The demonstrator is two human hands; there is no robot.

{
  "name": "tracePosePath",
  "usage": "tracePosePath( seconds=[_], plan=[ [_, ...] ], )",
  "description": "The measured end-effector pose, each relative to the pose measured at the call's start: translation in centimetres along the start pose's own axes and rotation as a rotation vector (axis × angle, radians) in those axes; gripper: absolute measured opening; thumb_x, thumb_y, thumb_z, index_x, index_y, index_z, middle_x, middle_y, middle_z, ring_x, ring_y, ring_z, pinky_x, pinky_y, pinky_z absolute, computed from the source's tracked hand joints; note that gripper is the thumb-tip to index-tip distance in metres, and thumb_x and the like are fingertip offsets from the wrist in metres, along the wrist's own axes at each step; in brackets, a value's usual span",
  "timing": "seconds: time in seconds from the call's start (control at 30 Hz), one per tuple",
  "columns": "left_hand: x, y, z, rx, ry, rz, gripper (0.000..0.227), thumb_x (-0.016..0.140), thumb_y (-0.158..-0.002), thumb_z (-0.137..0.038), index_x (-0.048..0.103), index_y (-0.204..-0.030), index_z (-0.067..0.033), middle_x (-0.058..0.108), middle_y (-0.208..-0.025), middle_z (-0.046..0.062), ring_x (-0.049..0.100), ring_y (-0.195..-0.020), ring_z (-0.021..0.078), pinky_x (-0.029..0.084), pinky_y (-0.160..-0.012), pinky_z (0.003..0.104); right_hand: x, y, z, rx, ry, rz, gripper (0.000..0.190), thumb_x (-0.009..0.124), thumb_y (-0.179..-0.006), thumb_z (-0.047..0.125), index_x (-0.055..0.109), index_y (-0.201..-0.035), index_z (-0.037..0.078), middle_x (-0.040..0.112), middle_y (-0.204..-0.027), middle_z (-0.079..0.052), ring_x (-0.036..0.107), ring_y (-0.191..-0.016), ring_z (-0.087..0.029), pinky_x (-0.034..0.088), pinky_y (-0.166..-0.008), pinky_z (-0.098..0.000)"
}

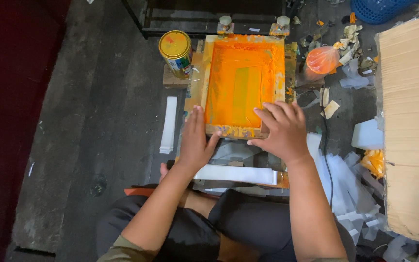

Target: The person sits cross-legged on the floor and handles a long strip of translucent material, folding and unfolding it. They then use a wooden squeegee to spread orange ink across a screen printing frame. The person repeats the process of folding the translucent strip and spreading ink on the screen.

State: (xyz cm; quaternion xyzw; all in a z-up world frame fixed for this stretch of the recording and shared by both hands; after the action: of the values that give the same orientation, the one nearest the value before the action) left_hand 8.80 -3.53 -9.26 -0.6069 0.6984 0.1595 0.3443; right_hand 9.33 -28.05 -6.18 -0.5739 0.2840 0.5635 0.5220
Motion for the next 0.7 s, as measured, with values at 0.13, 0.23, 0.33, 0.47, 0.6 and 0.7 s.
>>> tracePosePath(
  seconds=[0.13, 0.23, 0.33, 0.47, 0.6, 0.7],
  plan=[
    [0.5, 0.0, 0.9, -0.021, -0.059, 0.124, 0.084, 0.067, -0.102, -0.029, 0.018, -0.16, 0.0067, 0.018, -0.161, 0.037, 0.025, -0.145, 0.0589, 0.016, -0.119, 0.068, 2.6, 0.6, -0.4, 0.004, 0.0, 0.034, 0.083, 0.093, -0.06, 0.046, 0.069, -0.135, 0.022, 0.064, -0.138, -0.009, 0.052, -0.135, -0.037, 0.03, -0.114, -0.0709],
    [0.8, 0.0, 1.5, -0.049, -0.293, 0.245, 0.087, 0.06, -0.101, -0.048, 0.021, -0.16, 0.0029, 0.022, -0.164, 0.029, 0.025, -0.151, 0.047, 0.013, -0.121, 0.064, 3.2, 1.0, -0.3, 0.039, -0.016, 0.113, 0.087, 0.091, -0.065, 0.052, 0.062, -0.143, 0.026, 0.056, -0.148, -0.009, 0.045, -0.141, -0.036, 0.027, -0.115, -0.0722],
    [1.0, 0.1, 1.6, -0.051, -0.337, 0.292, 0.09, 0.058, -0.101, -0.051, 0.016, -0.162, 0.0011, 0.016, -0.167, 0.027, 0.021, -0.153, 0.0449, 0.012, -0.122, 0.064, 2.7, 1.0, -0.2, 0.197, -0.039, 0.24, 0.114, 0.091, -0.063, 0.05, 0.039, -0.161, 0.024, 0.033, -0.166, -0.016, 0.026, -0.152, -0.045, 0.018, -0.113, -0.0791],
    [0.9, -0.3, 2.2, -0.074, -0.305, 0.354, 0.09, 0.048, -0.104, -0.057, 0.008, -0.163, -0.0021, 0.006, -0.17, 0.024, 0.014, -0.155, 0.0421, 0.01, -0.121, 0.066, 3.1, 1.3, -0.5, 0.265, -0.03, 0.416, 0.113, 0.087, -0.07, 0.051, 0.03, -0.164, 0.025, 0.03, -0.166, -0.015, 0.025, -0.154, -0.04, 0.034, -0.114, -0.0681],
    [0.8, -1.8, 3.2, -0.113, -0.285, 0.43, 0.089, 0.037, -0.104, -0.064, 0.004, -0.165, -0.0064, 0.0, -0.171, 0.019, 0.007, -0.156, 0.0408, 0.008, -0.122, 0.066, 6.7, 2.4, -1.4, 0.217, 0.011, 0.545, 0.078, 0.075, -0.083, 0.027, 0.045, -0.155, 0.031, 0.053, -0.152, -0.008, 0.043, -0.146, -0.034, 0.047, -0.11, -0.0578],
    [1.5, -4.3, 4.1, -0.09, -0.342, 0.444, 0.089, 0.032, -0.105, -0.066, 0.002, -0.165, -0.0066, -0.002, -0.172, 0.017, 0.006, -0.157, 0.039, 0.01, -0.124, 0.063, 0.5, -1.6, 2.4, 0.264, -0.174, 0.44, 0.036, 0.062, -0.093, 0.023, 0.072, -0.128, 0.027, 0.075, -0.121, -0.002, 0.067, -0.118, -0.033, 0.055, -0.099, -0.0525]
  ],
)
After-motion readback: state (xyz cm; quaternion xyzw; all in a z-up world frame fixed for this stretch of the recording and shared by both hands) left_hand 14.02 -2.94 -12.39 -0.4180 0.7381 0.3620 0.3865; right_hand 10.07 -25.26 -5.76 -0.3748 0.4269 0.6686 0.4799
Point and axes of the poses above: each hand's wrist, its own y-axis away from the middle knuckle, its own x-axis out of the palm, z = x × y, the point moved 3 cm from there along -y, towards the middle knuckle
